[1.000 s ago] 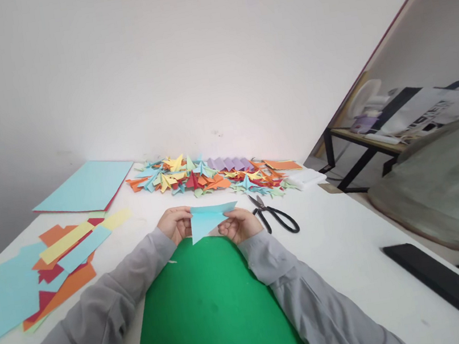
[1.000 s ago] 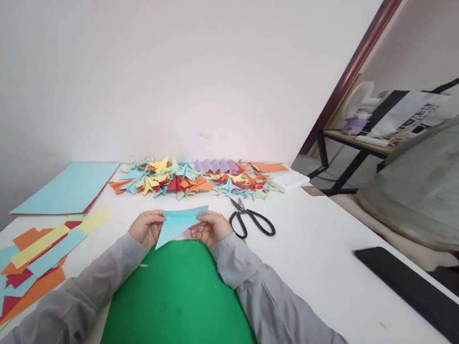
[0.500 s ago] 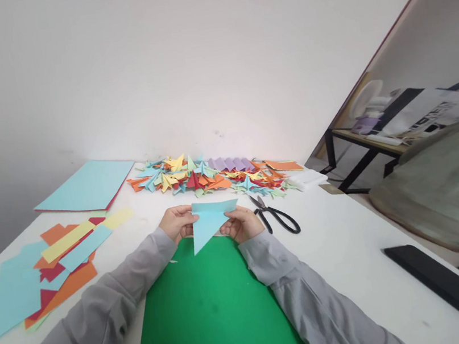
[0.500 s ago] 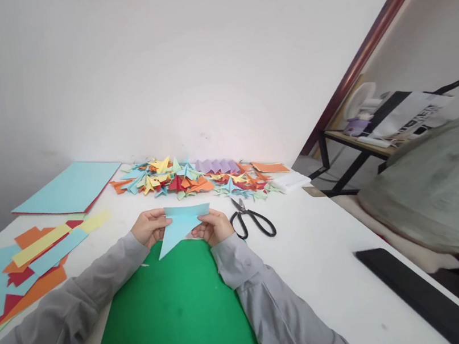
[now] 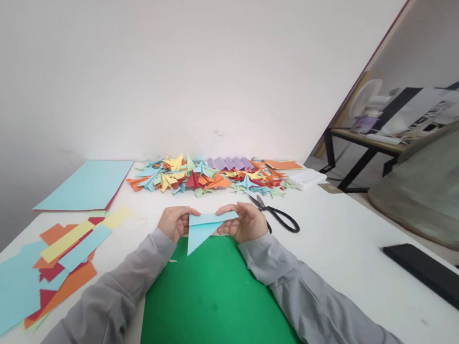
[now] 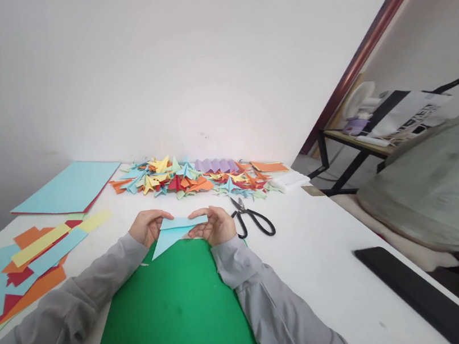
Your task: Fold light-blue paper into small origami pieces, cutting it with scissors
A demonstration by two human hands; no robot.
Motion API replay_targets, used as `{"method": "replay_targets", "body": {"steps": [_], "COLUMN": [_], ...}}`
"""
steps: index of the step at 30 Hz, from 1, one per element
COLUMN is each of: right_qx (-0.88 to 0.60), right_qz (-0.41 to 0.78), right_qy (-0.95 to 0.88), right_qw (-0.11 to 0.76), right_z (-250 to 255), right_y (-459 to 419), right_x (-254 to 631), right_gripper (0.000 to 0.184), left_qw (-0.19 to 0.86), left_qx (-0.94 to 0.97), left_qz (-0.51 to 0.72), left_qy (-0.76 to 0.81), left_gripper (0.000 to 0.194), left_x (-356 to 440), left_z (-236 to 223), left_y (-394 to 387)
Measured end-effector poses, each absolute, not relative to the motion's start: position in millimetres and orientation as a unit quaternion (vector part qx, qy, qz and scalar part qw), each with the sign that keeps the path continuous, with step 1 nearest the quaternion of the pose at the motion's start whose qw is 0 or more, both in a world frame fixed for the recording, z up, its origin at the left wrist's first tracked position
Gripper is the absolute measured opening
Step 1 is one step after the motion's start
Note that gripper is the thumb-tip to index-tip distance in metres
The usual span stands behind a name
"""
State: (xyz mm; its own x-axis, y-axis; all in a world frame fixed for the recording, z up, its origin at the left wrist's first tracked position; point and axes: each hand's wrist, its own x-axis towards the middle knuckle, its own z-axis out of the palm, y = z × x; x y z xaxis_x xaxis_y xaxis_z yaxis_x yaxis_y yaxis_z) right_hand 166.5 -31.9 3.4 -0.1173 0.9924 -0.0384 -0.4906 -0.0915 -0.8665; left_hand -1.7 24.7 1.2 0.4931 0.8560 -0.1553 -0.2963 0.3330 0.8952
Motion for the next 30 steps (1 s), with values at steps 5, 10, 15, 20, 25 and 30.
{"method": "replay_targets", "body": {"steps": [5, 10, 15, 20, 25, 30], "right_qx": [-0.444, -0.476, -0.502, -0.503, -0.503, -0.503], "right_qz": [0.567, 0.534, 0.510, 0.532, 0.544, 0.544], "right_qy": [-0.374, -0.401, -0.385, -0.358, -0.331, -0.330], "right_qw": [0.584, 0.572, 0.583, 0.579, 0.584, 0.584], "right_z": [-0.3, -8.8, -10.4, -8.2, -9.4, -11.8], "right_y": [-28.7, -25.2, -23.7, -24.8, -24.4, -23.1], "right_x": [160.4, 163.4, 164.5, 159.0, 158.4, 160.8], "right_gripper": [0.030, 0.037, 0.041, 0.032, 0.031, 0.030], "left_qw": [0.654, 0.652, 0.646, 0.640, 0.666, 0.675], "left_qx": [0.501, 0.504, 0.512, 0.528, 0.505, 0.495], "left_qz": [0.407, 0.412, 0.439, 0.435, 0.407, 0.384], "left_qy": [0.395, 0.389, 0.357, 0.348, 0.369, 0.389], "left_gripper": [0.026, 0.046, 0.054, 0.052, 0.042, 0.037], "left_x": [2.8, 0.0, -1.2, -0.5, 1.3, 3.9], "left_z": [-1.1, -4.7, -7.0, -6.1, -1.8, -3.7], "left_y": [22.6, 26.7, 29.6, 27.3, 22.3, 23.2]}}
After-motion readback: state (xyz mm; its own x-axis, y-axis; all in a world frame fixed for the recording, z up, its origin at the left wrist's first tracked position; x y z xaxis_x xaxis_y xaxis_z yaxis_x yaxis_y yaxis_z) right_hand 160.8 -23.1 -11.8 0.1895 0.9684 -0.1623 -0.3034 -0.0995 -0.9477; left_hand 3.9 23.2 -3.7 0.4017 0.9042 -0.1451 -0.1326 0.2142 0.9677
